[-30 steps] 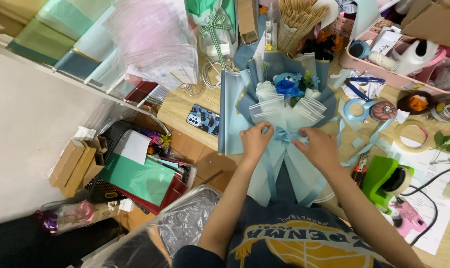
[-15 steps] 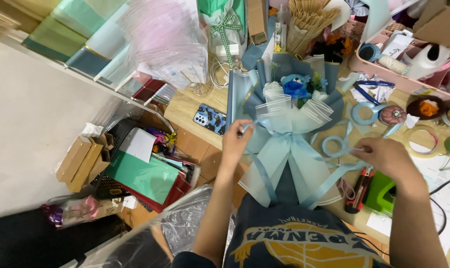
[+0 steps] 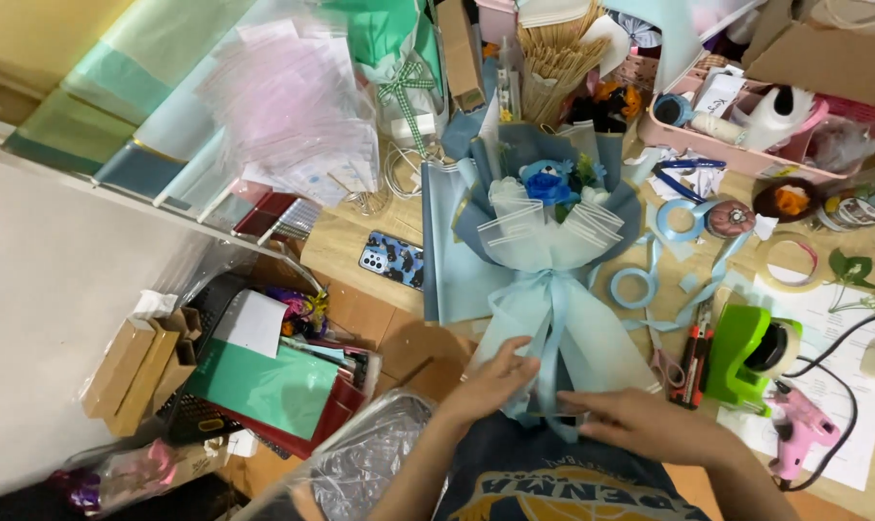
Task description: The person wraps a bouquet containing a blue teddy bear and artificial flowers with light blue paper. They use scissors to cut a light blue ribbon, tie it around the bouquet, and adjust the bow to secure the wrapping.
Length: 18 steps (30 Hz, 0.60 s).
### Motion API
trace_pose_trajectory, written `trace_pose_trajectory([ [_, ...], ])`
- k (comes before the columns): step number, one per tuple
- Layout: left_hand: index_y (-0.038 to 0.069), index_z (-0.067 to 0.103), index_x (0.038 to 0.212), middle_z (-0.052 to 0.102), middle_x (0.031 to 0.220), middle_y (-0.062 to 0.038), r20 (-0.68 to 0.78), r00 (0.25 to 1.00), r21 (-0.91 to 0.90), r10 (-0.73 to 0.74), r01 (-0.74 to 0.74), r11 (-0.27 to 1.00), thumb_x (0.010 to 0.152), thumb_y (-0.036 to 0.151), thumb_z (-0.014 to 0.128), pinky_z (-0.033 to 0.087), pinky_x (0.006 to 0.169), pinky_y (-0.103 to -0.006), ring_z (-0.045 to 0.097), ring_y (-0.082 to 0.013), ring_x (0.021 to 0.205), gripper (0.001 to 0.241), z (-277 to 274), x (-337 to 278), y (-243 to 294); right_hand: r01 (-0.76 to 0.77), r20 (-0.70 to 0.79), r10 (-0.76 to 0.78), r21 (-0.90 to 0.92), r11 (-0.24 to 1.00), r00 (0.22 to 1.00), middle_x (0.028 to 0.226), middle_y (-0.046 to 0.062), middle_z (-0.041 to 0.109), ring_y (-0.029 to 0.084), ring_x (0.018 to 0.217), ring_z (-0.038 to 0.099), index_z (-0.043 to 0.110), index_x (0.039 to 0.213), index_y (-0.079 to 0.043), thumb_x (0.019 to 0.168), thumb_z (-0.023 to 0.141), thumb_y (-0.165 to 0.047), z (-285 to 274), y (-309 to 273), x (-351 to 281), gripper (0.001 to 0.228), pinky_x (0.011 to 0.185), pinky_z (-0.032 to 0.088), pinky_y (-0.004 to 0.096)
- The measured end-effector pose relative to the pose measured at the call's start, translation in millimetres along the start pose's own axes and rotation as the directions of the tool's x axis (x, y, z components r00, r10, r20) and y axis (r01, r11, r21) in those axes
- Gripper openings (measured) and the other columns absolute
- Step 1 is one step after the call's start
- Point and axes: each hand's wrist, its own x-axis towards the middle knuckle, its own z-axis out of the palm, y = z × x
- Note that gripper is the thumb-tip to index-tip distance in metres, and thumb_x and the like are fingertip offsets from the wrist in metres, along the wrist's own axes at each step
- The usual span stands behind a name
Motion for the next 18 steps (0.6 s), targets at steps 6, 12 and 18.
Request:
trace_pose_trajectory([
  [6, 0.01, 0.047, 0.124, 0.071, 0.097, -0.006, -0.026, 1.0, -0.031, -0.013, 0.012, 0.999, 0.098, 0.024, 0.062, 0.053, 0.076, -0.0323, 0.068, -0.0163, 0.078, 0.033, 60.0, 12.4, -58.6, -0.169, -0.42, 0.253, 0.225, 0.959, 0.871, 0.092, 0.001, 0.078, 0.016, 0.087, 0.069, 0.076, 0.099, -0.018, 0.103, 0.053, -0.038, -41.7, 31.4, 55.8, 0.031, 0.082, 0.048, 0.032],
  [12, 0.014, 0.057, 0.121, 0.076, 0.103, 0.001, -0.249, 0.961, 0.249, -0.121, 0.184, 0.951, 0.104, 0.029, 0.052, 0.052, 0.077, -0.0372, 0.071, -0.0141, 0.085, 0.024, 85.3, -19.1, -97.4, -0.022, -0.492, 0.423, 0.632, 0.775, 0.761, 0.128, 0.013, 0.066, 0.029, 0.115, 0.063, 0.064, 0.132, -0.003, 0.085, 0.073, -0.046, -84.7, 78.1, 160.2, 0.065, 0.095, 0.051, 0.045],
  [18, 0.018, 0.058, 0.101, 0.069, 0.097, -0.002, -0.476, 0.869, 0.184, -0.135, 0.248, 0.951, 0.101, 0.032, 0.054, 0.047, 0.075, -0.0406, 0.067, -0.0245, 0.089, 0.014, 135.2, -12.1, -181.1, -0.104, -0.299, 0.524, 0.788, 0.607, 0.798, 0.148, 0.01, 0.054, 0.028, 0.132, 0.054, 0.041, 0.151, -0.004, 0.065, 0.084, -0.046, -83.4, 55.9, 173.3, 0.105, 0.11, 0.047, 0.045],
])
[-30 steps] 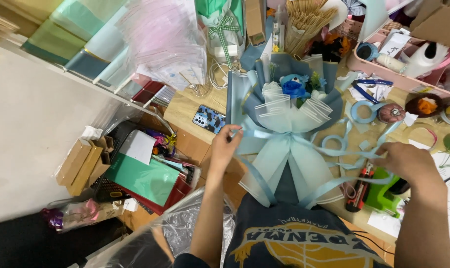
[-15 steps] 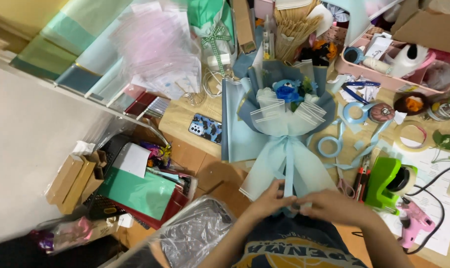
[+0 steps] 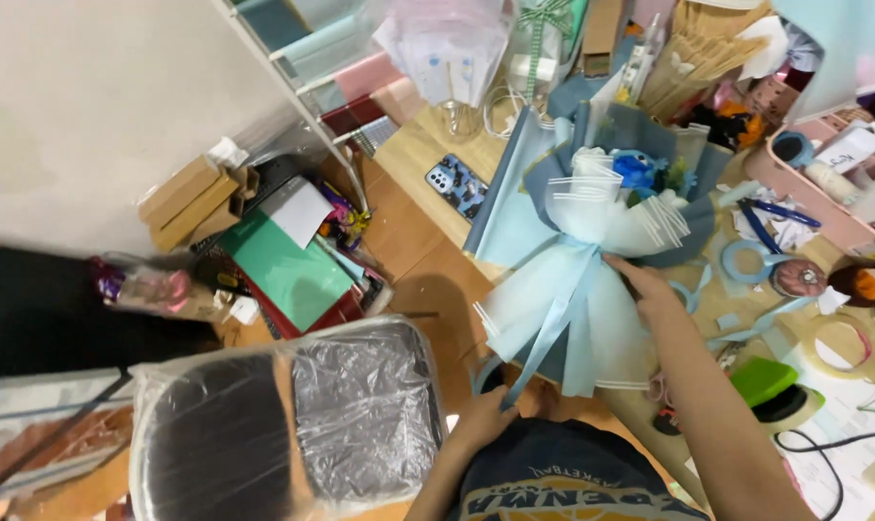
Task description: The person wraps a bouquet containing a blue teddy bear and artificial flowers with light blue paper. They use scissors to cut a light blue ribbon, tie it around the bouquet, and adjust the bow to secure the wrapping.
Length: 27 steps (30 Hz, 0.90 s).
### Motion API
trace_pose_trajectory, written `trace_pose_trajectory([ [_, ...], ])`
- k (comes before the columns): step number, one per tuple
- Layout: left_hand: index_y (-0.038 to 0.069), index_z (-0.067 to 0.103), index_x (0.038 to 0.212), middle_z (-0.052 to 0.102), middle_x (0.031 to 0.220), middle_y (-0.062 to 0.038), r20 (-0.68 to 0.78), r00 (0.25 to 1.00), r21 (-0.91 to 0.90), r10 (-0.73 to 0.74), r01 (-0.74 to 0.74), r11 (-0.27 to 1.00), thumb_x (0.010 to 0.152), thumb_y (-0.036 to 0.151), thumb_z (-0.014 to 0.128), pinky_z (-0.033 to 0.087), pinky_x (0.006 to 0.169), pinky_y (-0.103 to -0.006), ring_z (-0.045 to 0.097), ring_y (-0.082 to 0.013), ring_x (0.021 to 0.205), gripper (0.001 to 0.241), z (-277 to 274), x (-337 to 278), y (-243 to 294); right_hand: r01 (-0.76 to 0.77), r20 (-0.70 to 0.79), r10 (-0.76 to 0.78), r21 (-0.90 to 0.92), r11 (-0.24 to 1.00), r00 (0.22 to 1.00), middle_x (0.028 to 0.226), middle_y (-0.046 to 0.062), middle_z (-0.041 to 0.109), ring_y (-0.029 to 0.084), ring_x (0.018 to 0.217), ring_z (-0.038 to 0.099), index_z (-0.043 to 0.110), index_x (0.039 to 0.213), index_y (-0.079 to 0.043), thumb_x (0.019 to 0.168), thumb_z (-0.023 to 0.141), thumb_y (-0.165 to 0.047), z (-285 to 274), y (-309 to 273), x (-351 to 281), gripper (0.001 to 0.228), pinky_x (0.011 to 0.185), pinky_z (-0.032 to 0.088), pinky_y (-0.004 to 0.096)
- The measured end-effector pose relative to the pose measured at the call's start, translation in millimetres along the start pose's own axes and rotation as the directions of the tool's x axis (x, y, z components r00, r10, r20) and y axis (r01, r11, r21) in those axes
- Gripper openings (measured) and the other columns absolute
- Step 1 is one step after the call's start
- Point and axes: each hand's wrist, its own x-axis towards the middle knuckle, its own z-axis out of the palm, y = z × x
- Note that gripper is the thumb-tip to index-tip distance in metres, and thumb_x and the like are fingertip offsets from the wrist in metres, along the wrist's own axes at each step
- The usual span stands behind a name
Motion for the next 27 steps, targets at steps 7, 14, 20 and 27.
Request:
trace_pose_trajectory([
  [7, -0.001, 0.054, 0.139, 0.057, 0.137, -0.028, -0.244, 0.956, 0.025, -0.161, 0.172, 0.985, 0.098, 0.055, 0.06, 0.045, 0.102, -0.0602, 0.052, -0.049, 0.13, 0.07, 8.0, -39.6, 22.3, 0.103, 0.203, -0.138, 0.176, 0.979, 0.969, 0.157, 0.029, 0.037, 0.045, 0.145, 0.04, 0.037, 0.151, 0.003, 0.077, 0.096, -0.033, 9.2, 30.4, 14.0, 0.101, 0.113, 0.044, 0.059],
  [14, 0.01, 0.071, 0.096, 0.073, 0.086, -0.014, -0.069, 0.947, -0.469, 0.313, -0.307, 0.828, 0.103, 0.038, 0.066, 0.059, 0.075, -0.0353, 0.073, -0.0247, 0.079, 0.03, 25.7, -78.5, 94.8, 0.215, 0.102, -0.244, 0.234, 0.948, 0.964, 0.134, 0.024, 0.056, 0.033, 0.121, 0.064, 0.049, 0.139, 0.006, 0.072, 0.103, -0.039, 7.5, 53.5, -20.9, 0.097, 0.089, 0.06, 0.048],
  [20, -0.001, 0.06, 0.122, 0.064, 0.121, -0.036, 0.304, 0.828, -0.347, 0.471, -0.364, 0.864, 0.101, 0.045, 0.055, 0.047, 0.104, -0.0618, 0.06, -0.0542, 0.122, 0.051, 67.4, -36.7, 143.5, 0.227, 0.135, -0.313, 0.436, 0.871, 0.94, 0.134, 0.021, 0.059, 0.029, 0.126, 0.06, 0.057, 0.135, 0.004, 0.086, 0.089, -0.035, 4.0, 50.5, -133.7, 0.071, 0.1, 0.055, 0.053],
  [27, 0.004, 0.031, 0.155, 0.024, 0.161, -0.022, -0.333, 0.923, -0.83, 0.196, -0.385, 0.404, 0.089, 0.063, 0.068, 0.016, 0.123, -0.053, 0.022, -0.0379, 0.15, 0.096, 22.3, -53.6, 201.9, 0.435, -0.025, -0.527, 0.6, 0.671, 0.849, 0.101, 0.011, 0.062, 0.023, 0.095, 0.067, 0.06, 0.115, 0.007, 0.088, 0.087, -0.031, 16.9, 58.2, -214.9, 0.054, 0.077, 0.061, 0.044],
])
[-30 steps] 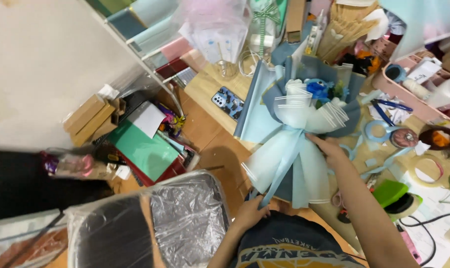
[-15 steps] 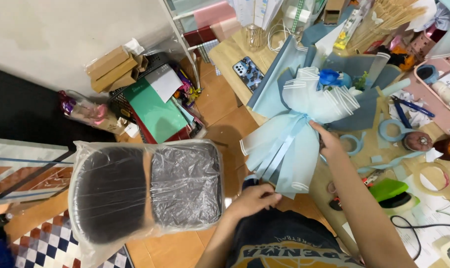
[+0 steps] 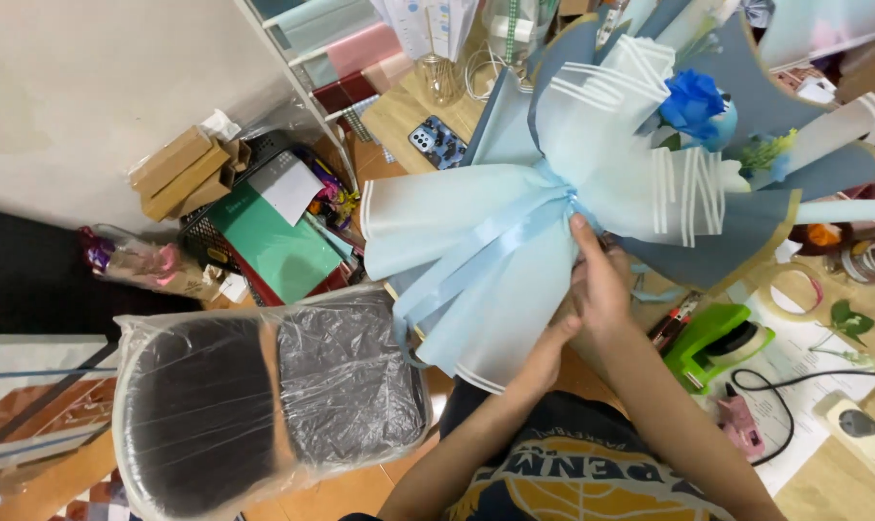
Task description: The person wraps a bouquet containing a blue teddy bear and artificial flowers with light blue paper. They use scissors to cut a light blue ribbon, tie it around the bouquet, and adjust the bow to secure the wrapping.
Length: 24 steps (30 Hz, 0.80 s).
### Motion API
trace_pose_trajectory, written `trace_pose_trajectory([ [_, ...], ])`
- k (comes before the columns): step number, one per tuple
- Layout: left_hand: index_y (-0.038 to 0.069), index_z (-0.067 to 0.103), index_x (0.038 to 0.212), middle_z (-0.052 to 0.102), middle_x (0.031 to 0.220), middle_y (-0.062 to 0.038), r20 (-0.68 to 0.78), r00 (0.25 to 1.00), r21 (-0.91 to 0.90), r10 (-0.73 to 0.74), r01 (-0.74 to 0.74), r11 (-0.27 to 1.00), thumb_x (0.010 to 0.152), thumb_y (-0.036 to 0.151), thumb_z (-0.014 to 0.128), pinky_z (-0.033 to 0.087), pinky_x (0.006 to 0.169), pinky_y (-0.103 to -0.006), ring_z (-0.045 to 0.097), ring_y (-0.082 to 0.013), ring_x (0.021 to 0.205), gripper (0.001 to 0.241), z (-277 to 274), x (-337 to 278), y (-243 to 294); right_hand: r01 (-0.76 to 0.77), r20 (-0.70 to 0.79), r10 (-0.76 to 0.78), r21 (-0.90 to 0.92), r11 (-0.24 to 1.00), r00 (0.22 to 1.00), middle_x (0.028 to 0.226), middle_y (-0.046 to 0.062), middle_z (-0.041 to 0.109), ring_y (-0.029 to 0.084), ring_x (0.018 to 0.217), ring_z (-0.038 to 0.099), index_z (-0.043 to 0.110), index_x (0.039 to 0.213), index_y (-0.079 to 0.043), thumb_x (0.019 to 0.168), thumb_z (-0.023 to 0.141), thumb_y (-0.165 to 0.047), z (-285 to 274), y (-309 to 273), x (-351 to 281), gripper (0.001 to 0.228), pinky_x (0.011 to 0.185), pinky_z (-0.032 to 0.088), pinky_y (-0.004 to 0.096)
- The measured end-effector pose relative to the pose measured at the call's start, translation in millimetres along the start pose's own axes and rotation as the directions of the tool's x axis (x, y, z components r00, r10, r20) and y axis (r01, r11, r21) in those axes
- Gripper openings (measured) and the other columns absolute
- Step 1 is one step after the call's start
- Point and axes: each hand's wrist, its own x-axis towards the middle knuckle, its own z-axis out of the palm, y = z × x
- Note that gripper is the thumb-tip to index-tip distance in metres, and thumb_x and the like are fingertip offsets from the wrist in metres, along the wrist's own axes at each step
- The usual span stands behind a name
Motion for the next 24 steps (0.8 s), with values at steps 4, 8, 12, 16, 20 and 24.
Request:
trace_pose_trajectory([
  [4, 0.011, 0.034, 0.157, 0.032, 0.161, -0.014, -0.293, 0.956, -0.481, 0.008, -0.154, 0.863, 0.093, 0.051, 0.073, 0.024, 0.125, -0.0503, 0.031, -0.0328, 0.149, 0.085, 15.4, 30.1, 21.5, 0.066, -0.072, -0.069, -0.037, 0.997, 0.995, 0.096, 0.009, 0.057, 0.021, 0.092, 0.062, 0.059, 0.109, 0.004, 0.086, 0.088, -0.035, 28.2, -9.2, -32.3, 0.053, 0.076, 0.055, 0.04],
  [8, 0.012, 0.038, 0.155, 0.034, 0.162, -0.013, -0.288, 0.956, -0.509, -0.053, -0.106, 0.854, 0.092, 0.051, 0.072, 0.024, 0.126, -0.048, 0.032, -0.0314, 0.149, 0.081, 10.4, 41.8, 69.3, 0.126, -0.128, -0.133, -0.062, 0.99, 0.983, 0.095, 0.005, 0.052, 0.019, 0.094, 0.054, 0.058, 0.106, 0.0, 0.086, 0.087, -0.039, 52.9, -12.0, -40.9, 0.052, 0.082, 0.048, 0.037],
  [12, 0.011, 0.028, 0.141, 0.046, 0.137, -0.011, -0.304, 0.952, -0.692, -0.02, -0.206, 0.692, 0.09, 0.038, 0.082, 0.048, 0.108, -0.0464, 0.06, -0.0236, 0.116, 0.079, -52.0, 118.1, 40.1, 0.082, -0.063, -0.088, -0.093, 0.992, 0.994, 0.121, 0.008, 0.046, 0.023, 0.118, 0.045, 0.051, 0.125, -0.001, 0.087, 0.079, -0.052, 0.7, 68.8, 5.0, 0.069, 0.102, 0.038, 0.041],
  [16, 0.009, 0.051, 0.125, 0.068, 0.116, -0.007, -0.193, 0.98, -0.561, 0.049, -0.151, 0.814, 0.094, 0.034, 0.079, 0.06, 0.089, -0.0465, 0.071, -0.0242, 0.103, 0.049, -122.5, 192.2, 11.5, 0.021, 0.153, 0.179, -0.812, 0.583, 0.972, 0.097, 0.013, 0.083, 0.032, 0.099, 0.076, 0.087, 0.095, -0.007, 0.086, 0.075, -0.059, -66.2, 125.6, -2.6, 0.054, 0.083, 0.057, 0.045],
  [20, 0.022, 0.044, 0.147, 0.064, 0.138, -0.003, -0.026, 1.0, -0.413, 0.015, -0.025, 0.911, 0.084, 0.024, 0.077, 0.058, 0.091, -0.0465, 0.064, -0.0201, 0.118, 0.071, -155.4, 228.5, 26.6, 0.411, 0.536, 0.416, -0.839, 0.356, 0.734, 0.152, -0.001, 0.056, 0.018, 0.136, 0.057, 0.056, 0.142, -0.024, 0.1, 0.058, -0.035, -106.1, 89.8, -50.4, 0.044, 0.113, 0.043, 0.033],
  [24, 0.012, 0.048, 0.139, 0.068, 0.129, -0.006, 0.036, 0.965, 0.056, -0.258, 0.256, 0.965, 0.072, 0.024, 0.083, 0.055, 0.08, -0.0339, 0.066, -0.0216, 0.107, 0.077, -150.6, 242.8, 51.0, 0.059, 0.193, 0.584, -0.969, 0.241, 0.789, 0.147, -0.014, 0.066, 0.01, 0.131, 0.066, 0.056, 0.146, -0.038, 0.093, 0.06, -0.05, -73.5, 1.4, -62.4, 0.054, 0.107, 0.052, 0.026],
])
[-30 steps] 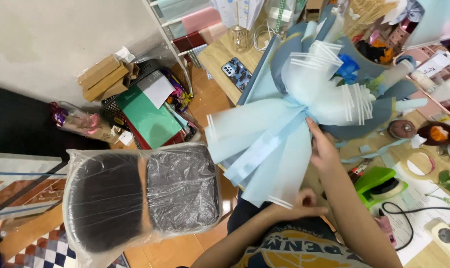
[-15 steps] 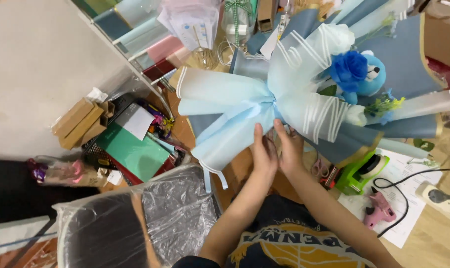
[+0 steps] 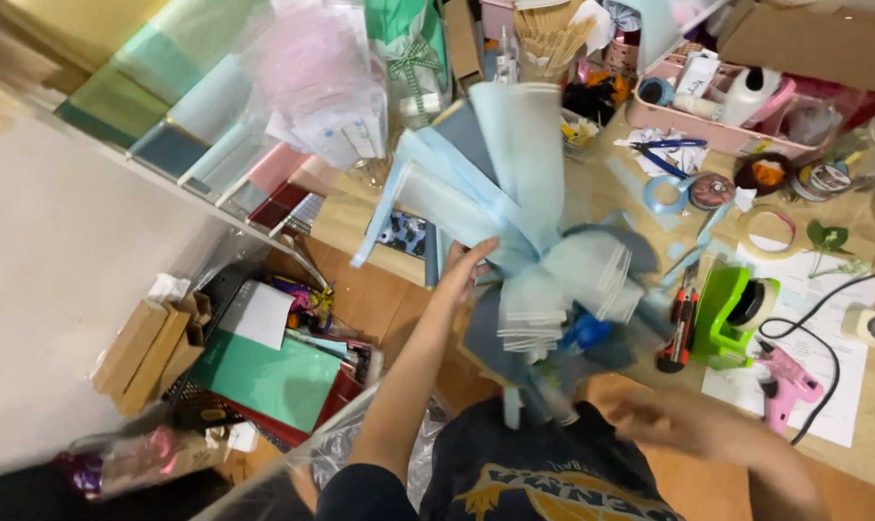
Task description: The person wraps a bouquet containing a blue teddy bear and artificial flowers with light blue paper. They use scissors to cut a light blue ribbon, tie it around the bouquet, and adjust the bow to secure the wrapping.
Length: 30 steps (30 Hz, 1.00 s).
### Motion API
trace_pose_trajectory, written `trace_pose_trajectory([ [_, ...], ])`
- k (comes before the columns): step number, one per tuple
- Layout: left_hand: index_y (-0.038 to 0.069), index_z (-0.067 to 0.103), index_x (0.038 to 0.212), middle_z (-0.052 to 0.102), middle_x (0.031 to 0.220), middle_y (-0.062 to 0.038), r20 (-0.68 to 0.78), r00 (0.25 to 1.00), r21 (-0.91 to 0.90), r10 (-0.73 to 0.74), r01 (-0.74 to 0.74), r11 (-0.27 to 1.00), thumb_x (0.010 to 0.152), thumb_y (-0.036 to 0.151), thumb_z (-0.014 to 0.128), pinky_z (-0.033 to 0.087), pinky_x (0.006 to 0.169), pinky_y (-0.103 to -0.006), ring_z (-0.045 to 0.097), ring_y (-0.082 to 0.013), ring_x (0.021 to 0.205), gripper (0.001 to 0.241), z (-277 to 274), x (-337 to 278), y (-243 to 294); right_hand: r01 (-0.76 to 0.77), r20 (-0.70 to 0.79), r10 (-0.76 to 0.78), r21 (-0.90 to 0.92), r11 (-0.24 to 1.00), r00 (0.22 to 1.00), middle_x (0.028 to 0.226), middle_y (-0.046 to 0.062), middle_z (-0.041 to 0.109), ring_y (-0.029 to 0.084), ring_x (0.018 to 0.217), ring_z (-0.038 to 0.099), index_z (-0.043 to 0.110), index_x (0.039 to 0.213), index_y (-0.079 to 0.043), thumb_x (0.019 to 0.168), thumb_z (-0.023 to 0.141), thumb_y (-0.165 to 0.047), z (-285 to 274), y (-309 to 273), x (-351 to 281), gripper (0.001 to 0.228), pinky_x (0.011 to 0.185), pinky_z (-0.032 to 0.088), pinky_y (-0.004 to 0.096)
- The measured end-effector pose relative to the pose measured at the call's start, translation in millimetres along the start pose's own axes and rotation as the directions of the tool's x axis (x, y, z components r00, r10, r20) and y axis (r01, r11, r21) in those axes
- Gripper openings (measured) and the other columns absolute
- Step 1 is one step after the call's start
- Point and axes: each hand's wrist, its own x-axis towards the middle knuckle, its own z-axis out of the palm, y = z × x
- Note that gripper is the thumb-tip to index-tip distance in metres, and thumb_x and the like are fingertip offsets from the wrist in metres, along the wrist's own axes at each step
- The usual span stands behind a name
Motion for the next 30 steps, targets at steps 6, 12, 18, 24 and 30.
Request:
trace_pose_trajectory([
  [6, 0.003, 0.02, 0.163, 0.03, 0.161, -0.029, 0.228, 0.962, 0.456, -0.148, 0.029, 0.89, 0.073, 0.05, 0.097, 0.043, 0.108, -0.0635, 0.043, -0.0501, 0.139, 0.127, 7.2, 41.8, -3.5, 0.167, -0.661, 0.149, 0.39, 0.906, 0.735, 0.149, 0.019, 0.055, 0.036, 0.104, 0.061, 0.039, 0.156, -0.013, 0.091, 0.069, -0.045, -51.1, 25.4, 117.2, 0.078, 0.094, 0.05, 0.051],
  [12, -0.002, 0.022, 0.161, 0.032, 0.159, -0.031, 0.267, 0.953, 0.537, -0.141, -0.025, 0.843, 0.078, 0.064, 0.087, 0.039, 0.115, -0.0596, 0.036, -0.0466, 0.146, 0.125, 36.0, 63.9, -8.3, -0.01, -0.607, 0.329, 0.467, 0.884, 0.724, 0.152, 0.007, 0.055, 0.03, 0.146, 0.043, 0.038, 0.159, -0.02, 0.083, 0.064, -0.078, -48.3, 62.5, 226.9, 0.099, 0.119, 0.034, 0.052],
  [18, -0.005, 0.017, 0.159, 0.024, 0.158, -0.029, 0.162, 0.977, 0.639, 0.135, -0.209, 0.741, 0.089, 0.054, 0.078, 0.033, 0.12, -0.0594, 0.032, -0.0442, 0.146, 0.109, 43.1, 68.5, -6.5, -0.096, -0.866, 0.08, 0.037, 0.995, 0.493, 0.131, 0.004, 0.07, 0.028, 0.128, 0.061, 0.069, 0.133, -0.023, 0.096, 0.064, -0.052, -57.9, 73.7, 239.6, 0.048, 0.109, 0.044, 0.048],
  [24, 0.011, 0.057, 0.121, 0.052, 0.114, -0.005, 0.654, 0.501, 0.621, 0.567, -0.784, -0.023, 0.097, 0.009, 0.068, 0.05, 0.091, -0.0422, 0.059, -0.0267, 0.107, 0.026, 31.4, 70.2, -11.2, -0.147, -0.601, -0.696, -0.788, 0.598, 0.392, 0.131, 0.0, 0.066, 0.022, 0.124, 0.06, 0.073, 0.11, -0.024, 0.087, 0.071, -0.01, -103.2, 25.6, 234.9, 0.026, 0.1, 0.043, 0.041],
  [30, 0.016, 0.064, 0.119, 0.061, 0.127, -0.002, 0.953, 0.139, 0.275, 0.269, -0.769, -0.577, 0.095, 0.006, 0.066, 0.048, 0.089, -0.0326, 0.06, -0.0192, 0.116, 0.026, 36.5, 80.6, -8.8, -0.127, -0.264, -0.859, -0.964, 0.231, 0.438, 0.117, 0.009, 0.06, 0.03, 0.121, 0.057, 0.065, 0.099, -0.015, 0.075, 0.081, -0.018, -144.7, 9.5, 210.3, 0.029, 0.104, 0.043, 0.051],
])
